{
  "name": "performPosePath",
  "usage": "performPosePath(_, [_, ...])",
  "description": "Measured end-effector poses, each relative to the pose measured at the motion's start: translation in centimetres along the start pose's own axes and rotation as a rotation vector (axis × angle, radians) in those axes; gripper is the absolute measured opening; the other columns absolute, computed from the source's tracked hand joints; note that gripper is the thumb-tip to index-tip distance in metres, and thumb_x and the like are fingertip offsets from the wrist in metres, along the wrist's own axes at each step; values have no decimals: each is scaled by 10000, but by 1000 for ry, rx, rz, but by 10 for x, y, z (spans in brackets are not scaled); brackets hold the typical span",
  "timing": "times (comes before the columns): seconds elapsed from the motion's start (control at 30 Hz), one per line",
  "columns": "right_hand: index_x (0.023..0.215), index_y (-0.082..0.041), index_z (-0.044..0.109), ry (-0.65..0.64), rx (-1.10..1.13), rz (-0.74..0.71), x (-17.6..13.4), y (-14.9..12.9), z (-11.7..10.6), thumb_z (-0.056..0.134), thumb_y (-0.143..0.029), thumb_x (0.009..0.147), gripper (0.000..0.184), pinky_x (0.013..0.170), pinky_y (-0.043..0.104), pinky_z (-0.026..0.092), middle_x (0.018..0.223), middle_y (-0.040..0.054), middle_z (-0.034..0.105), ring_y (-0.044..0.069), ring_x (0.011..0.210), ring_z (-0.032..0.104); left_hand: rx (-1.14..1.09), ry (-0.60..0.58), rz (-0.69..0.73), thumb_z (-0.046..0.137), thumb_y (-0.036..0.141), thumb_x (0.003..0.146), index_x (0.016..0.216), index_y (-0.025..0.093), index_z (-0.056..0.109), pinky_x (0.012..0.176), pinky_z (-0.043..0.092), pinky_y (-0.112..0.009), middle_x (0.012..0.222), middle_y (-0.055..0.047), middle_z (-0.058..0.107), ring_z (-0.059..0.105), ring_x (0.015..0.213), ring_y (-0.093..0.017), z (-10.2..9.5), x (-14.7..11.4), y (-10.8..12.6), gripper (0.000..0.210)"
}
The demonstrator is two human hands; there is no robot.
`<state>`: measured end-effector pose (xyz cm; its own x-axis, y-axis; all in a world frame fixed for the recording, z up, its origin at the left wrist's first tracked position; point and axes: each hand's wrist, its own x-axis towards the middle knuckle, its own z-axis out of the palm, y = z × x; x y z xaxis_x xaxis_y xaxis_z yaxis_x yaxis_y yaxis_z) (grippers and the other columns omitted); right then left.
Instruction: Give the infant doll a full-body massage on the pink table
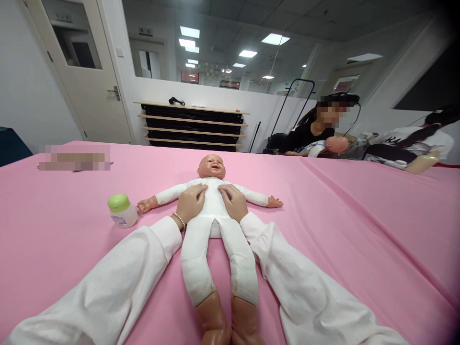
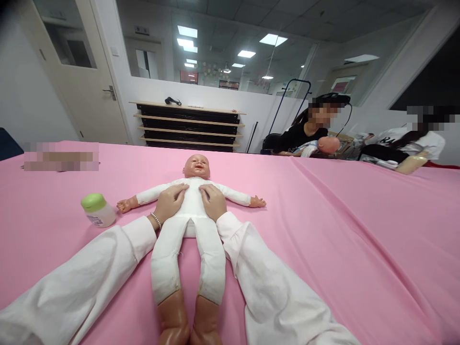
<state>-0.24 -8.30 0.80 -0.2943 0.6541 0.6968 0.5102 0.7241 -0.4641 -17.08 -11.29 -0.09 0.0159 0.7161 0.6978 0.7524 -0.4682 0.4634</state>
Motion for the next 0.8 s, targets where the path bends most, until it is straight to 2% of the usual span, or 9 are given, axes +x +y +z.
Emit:
performPosePath(0.07, [919, -180, 648, -58, 37, -44, 0, 0, 0, 386, -273, 880, 281, 929, 325, 445, 1002, 65, 666, 166, 993, 590, -57, -22, 62, 406, 169, 828, 997, 175, 656, 948, 468, -354, 1046, -49, 681, 599, 1042, -172, -1, 0, 1, 302])
performPosePath(0.17, [992, -178, 647, -151, 50, -33, 2, 3, -1, 357, -286, 891, 325, 996, 355, 404, 1110, 68, 637, 167, 1088, 556, -117, -66, 92, 395, 188, 841, 1011, 180, 652, 963, 456, -361, 1068, -46, 672, 589, 1058, -169, -3, 0, 3, 308])
performPosePath(0.3, [1154, -205, 579, -276, 48, -18, 6, 7, 0, 323, -283, 893, 373, 1075, 421, 310, 1272, 51, 536, 172, 1236, 443, -171, -175, 72, 353, 217, 866, 1105, 189, 617, 1039, 378, -383, 1193, -44, 608, 509, 1171, -162, -2, 2, -1, 356])
performPosePath(0.4, [1209, -241, 536, -308, -8, 40, 8, 9, 2, 336, -272, 883, 384, 1096, 465, 254, 1338, 33, 471, 181, 1290, 378, -148, -261, 13, 331, 267, 897, 1201, 227, 555, 1094, 273, -424, 1324, -29, 501, 389, 1281, -171, 3, 6, -7, 380])
performPosePath(0.5, [1243, -215, 512, -256, -99, 202, 9, 9, 4, 372, -283, 867, 407, 1099, 491, 232, 1381, 57, 412, 218, 1312, 341, -69, -264, -120, 348, 311, 902, 1259, 228, 504, 1093, 224, -489, 1412, -49, 383, 281, 1340, -224, 9, 8, -14, 398])
performPosePath(0.6, [1216, -143, 538, -152, -157, 325, 8, 8, 4, 430, -303, 838, 424, 1088, 465, 276, 1353, 111, 442, 257, 1282, 381, -2, -166, -231, 393, 298, 881, 1246, 176, 516, 1078, 260, -487, 1405, -93, 389, 299, 1329, -261, 12, 8, -15, 404])
performPosePath(0.73, [1043, -179, 631, 20, -184, 279, 4, 5, 3, 448, -270, 819, 304, 976, 421, 418, 1138, 84, 618, 241, 1092, 548, 78, -17, -239, 391, 189, 845, 1130, 140, 602, 1051, 343, -434, 1257, -105, 554, 456, 1224, -241, 8, 5, -9, 358])
performPosePath(0.8, [986, -187, 646, 50, -181, 215, 2, 4, 1, 432, -266, 831, 276, 914, 395, 460, 1035, 70, 658, 222, 1002, 589, 88, 11, -199, 389, 151, 824, 1060, 143, 636, 1037, 375, -412, 1174, -92, 614, 514, 1165, -222, 5, 4, -6, 342])
